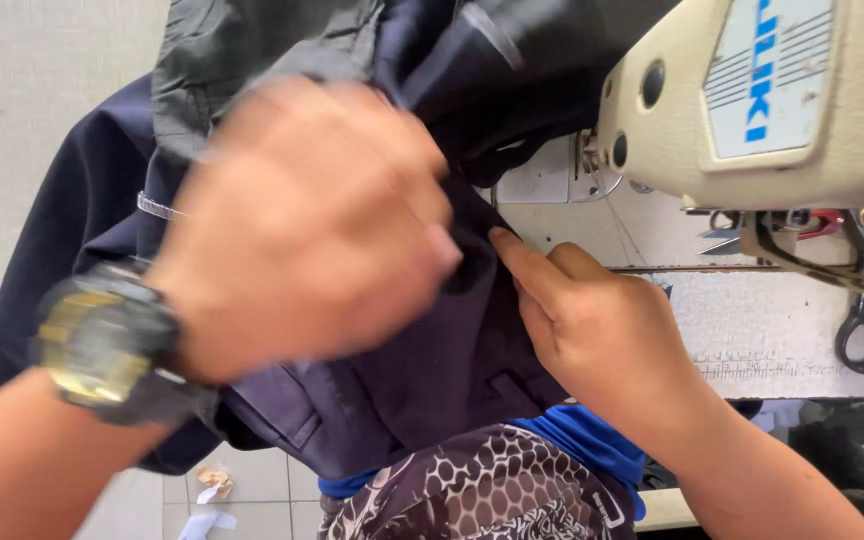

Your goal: Assembling a garment by adjusting the zipper and trimming threads at a sewing station

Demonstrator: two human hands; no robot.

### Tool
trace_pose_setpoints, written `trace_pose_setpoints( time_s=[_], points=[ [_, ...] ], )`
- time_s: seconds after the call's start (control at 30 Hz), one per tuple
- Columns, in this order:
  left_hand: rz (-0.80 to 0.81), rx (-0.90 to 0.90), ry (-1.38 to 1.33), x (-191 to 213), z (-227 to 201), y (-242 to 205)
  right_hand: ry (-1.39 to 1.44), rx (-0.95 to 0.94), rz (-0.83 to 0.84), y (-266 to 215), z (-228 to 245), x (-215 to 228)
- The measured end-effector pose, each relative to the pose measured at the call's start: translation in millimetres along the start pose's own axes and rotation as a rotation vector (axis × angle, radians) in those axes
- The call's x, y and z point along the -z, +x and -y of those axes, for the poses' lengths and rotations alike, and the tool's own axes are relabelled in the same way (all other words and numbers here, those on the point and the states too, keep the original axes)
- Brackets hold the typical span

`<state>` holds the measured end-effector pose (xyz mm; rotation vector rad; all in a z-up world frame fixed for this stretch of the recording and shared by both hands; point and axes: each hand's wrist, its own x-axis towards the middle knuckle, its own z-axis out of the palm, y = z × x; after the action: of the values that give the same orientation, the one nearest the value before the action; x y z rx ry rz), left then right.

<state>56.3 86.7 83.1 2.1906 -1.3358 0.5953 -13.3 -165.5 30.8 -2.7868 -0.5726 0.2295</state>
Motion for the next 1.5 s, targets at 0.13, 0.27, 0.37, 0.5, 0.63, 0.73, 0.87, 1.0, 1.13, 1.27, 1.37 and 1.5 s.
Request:
trace_pose_setpoints(
  time_s=[0.13,0.27,0.37,0.5,0.63,0.73,0.87,1.0,1.13,1.27,1.37,1.5],
  points=[
    [0.343,0.081,0.154,-55,-14,-53,-0.141,0.049,0.015,-4,4,-3],
    [0.364,0.345,0.080,-62,-35,-76,-0.164,0.033,0.057,-2,-1,6],
    [0.335,0.425,0.040,-59,-58,-62,-0.168,0.019,0.099,-10,-3,6],
    [0.286,0.210,-0.058,-68,-29,-38,-0.261,0.069,0.092,-12,-7,-4],
    [0.337,0.352,0.382,-68,1,-53,-0.176,0.035,0.092,-15,-3,1],
    [0.380,0.465,0.640,-54,-15,-44,-0.184,0.054,0.061,-15,-10,1],
    [0.272,0.207,0.333,-50,-22,-49,-0.205,0.150,-0.018,-12,-13,6],
    [0.284,0.170,0.049,-71,-20,-77,0.039,0.161,-0.145,-13,-12,25],
    [0.238,0.173,0.056,-71,-25,-74,-0.181,-0.211,-0.144,4,-40,10],
    [0.244,0.173,0.066,-70,-25,-71,-0.104,-0.554,-0.008,20,-71,-25],
    [0.254,0.150,0.102,-69,-24,-69,-0.353,-0.177,-0.249,10,-71,-31],
    [0.241,0.125,0.115,-73,-27,-72,-0.345,0.086,-0.277,12,-65,-25]
  ],
)
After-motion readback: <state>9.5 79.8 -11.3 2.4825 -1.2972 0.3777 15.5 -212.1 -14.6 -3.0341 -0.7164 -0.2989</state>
